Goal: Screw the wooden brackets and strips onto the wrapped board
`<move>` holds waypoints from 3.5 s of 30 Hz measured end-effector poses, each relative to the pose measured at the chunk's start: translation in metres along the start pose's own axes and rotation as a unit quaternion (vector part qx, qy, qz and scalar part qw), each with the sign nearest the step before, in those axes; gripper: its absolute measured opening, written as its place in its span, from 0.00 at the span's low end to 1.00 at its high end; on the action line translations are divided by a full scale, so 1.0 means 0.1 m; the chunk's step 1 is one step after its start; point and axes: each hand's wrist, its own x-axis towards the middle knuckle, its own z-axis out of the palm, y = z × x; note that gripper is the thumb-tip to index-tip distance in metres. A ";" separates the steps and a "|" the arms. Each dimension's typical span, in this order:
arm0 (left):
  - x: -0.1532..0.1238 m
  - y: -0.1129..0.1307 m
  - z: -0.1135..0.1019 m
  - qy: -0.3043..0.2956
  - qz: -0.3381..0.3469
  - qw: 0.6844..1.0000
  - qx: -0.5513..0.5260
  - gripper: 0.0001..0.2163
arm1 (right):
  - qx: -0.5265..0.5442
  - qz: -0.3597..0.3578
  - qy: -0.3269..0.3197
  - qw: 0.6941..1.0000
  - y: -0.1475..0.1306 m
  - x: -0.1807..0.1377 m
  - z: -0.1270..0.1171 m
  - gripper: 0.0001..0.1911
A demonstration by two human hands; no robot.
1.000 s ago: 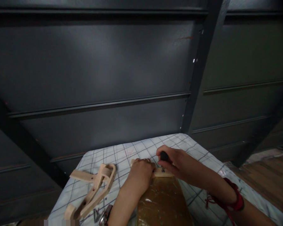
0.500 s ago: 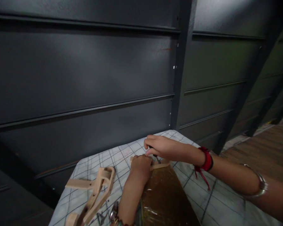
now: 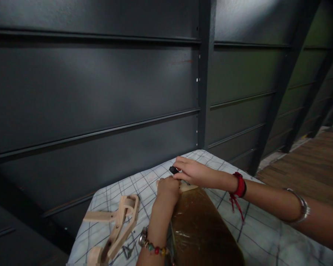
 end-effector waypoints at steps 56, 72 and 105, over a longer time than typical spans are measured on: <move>0.07 -0.06 0.10 0.022 0.036 0.999 -0.005 0.12 | 0.069 0.019 0.092 0.993 0.04 -0.13 -0.22 0.17; 0.07 -0.05 0.09 0.015 0.026 1.000 0.003 0.11 | 0.126 0.022 0.130 0.983 0.05 -0.13 -0.15 0.10; 0.05 -0.03 0.09 0.025 0.033 0.999 0.013 0.11 | 0.009 -0.003 0.172 0.985 0.02 -0.17 -0.04 0.06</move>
